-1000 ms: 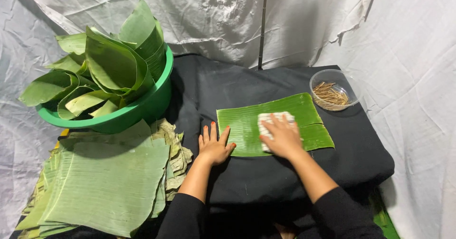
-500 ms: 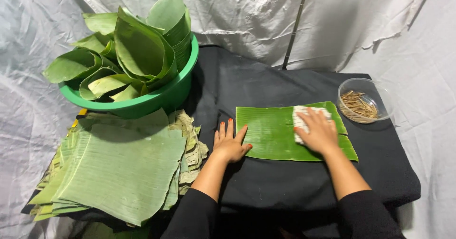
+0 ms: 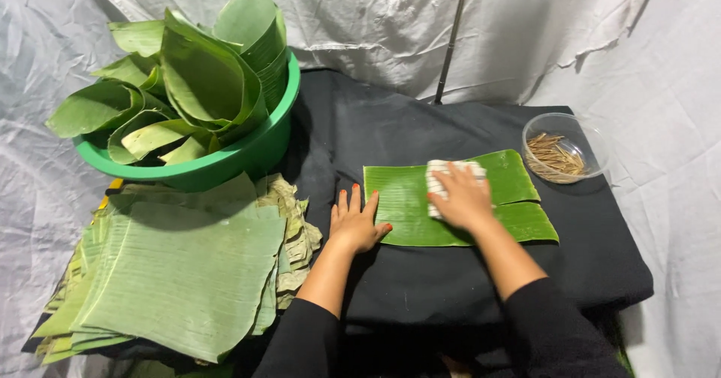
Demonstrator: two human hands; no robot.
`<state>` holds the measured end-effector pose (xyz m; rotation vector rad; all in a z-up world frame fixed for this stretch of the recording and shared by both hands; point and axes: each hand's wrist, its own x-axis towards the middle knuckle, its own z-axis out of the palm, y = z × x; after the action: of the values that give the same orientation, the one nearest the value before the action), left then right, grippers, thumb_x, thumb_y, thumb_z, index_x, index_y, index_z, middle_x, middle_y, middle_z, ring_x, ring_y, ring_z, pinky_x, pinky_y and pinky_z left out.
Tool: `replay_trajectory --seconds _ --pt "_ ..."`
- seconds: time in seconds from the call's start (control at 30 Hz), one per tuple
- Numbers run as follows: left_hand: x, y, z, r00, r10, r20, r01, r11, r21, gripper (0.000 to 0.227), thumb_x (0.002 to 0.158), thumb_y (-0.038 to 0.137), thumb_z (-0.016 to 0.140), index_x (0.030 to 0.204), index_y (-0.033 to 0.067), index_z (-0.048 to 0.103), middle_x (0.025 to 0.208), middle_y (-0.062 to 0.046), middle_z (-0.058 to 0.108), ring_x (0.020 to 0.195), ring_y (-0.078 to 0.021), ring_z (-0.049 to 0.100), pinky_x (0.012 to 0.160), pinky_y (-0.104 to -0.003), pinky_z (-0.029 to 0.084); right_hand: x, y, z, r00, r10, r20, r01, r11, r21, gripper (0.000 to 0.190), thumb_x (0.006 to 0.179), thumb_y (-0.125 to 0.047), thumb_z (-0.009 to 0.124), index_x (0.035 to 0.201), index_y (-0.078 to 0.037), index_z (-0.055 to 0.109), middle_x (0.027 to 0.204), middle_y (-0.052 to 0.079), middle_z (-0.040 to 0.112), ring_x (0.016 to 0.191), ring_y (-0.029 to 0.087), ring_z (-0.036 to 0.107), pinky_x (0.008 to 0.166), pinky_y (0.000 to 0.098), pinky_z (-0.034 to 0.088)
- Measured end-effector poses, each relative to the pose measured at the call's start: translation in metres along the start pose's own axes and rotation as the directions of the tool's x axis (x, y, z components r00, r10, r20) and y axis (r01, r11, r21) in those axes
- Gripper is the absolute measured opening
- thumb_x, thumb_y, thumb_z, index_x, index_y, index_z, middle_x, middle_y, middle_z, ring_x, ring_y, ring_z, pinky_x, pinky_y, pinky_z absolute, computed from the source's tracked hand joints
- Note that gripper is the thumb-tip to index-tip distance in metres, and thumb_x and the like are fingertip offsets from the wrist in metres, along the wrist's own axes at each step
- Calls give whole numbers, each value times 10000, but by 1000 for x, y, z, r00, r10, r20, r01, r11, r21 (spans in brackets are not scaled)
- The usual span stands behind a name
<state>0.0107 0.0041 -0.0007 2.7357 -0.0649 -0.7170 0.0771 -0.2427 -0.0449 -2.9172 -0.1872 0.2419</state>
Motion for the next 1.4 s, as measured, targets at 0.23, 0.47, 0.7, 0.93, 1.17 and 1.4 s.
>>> replay_trajectory --seconds 0.23,0.47,0.7,0.93,1.17,1.4 --pt "-6 2 -6 1000 6 17 -6 1000 1 801 1019 568 460 1660 232 115 1714 -177 -83 1564 -422 -115 1261 -548 30 -10 -50 -13 992 -121 45 119 992 48 576 991 -551 437 1544 -397 387 1679 -6 270 1566 345 165 1211 653 150" --pt "-11 5 -9 1000 -15 21 15 1000 27 799 1026 568 448 1661 233 99 1717 -162 -84 1570 -409 -98 1266 -537 59 7 15 -19 999 -32 -19 32 999 21 573 976 -584 455 1530 -438 428 1685 -24 291 1567 317 195 1214 636 161" --pt "-10 6 -8 1000 -25 17 25 999 47 781 1027 540 455 1662 257 99 1720 -143 -83 1572 -395 -95 1265 -529 75 17 86 -15 985 129 -114 -127 992 25 582 956 -627 447 1508 -442 444 1680 -49 298 1561 312 220 1203 650 173" --pt "-9 5 -6 1000 -24 5 24 999 34 778 1028 549 441 1662 247 104 1721 -146 -73 1573 -396 -91 1267 -531 68 7 23 -8 989 135 -63 -133 990 38 577 981 -576 468 1525 -386 458 1684 23 303 1560 368 207 1187 676 169" --pt "-7 4 -2 1000 -21 -1 21 999 46 781 1026 559 441 1660 245 111 1722 -148 -64 1573 -397 -86 1270 -528 71 -34 -52 -12 987 -162 23 161 986 32 565 978 -527 462 1523 -380 441 1666 10 319 1548 372 220 1186 673 190" --pt "-8 4 -4 999 -32 -6 32 998 49 783 1023 582 434 1659 250 120 1724 -140 -53 1574 -391 -78 1271 -515 76 -27 14 -10 999 -38 -11 39 998 45 562 967 -557 486 1517 -457 439 1676 -30 304 1558 354 210 1195 659 183"
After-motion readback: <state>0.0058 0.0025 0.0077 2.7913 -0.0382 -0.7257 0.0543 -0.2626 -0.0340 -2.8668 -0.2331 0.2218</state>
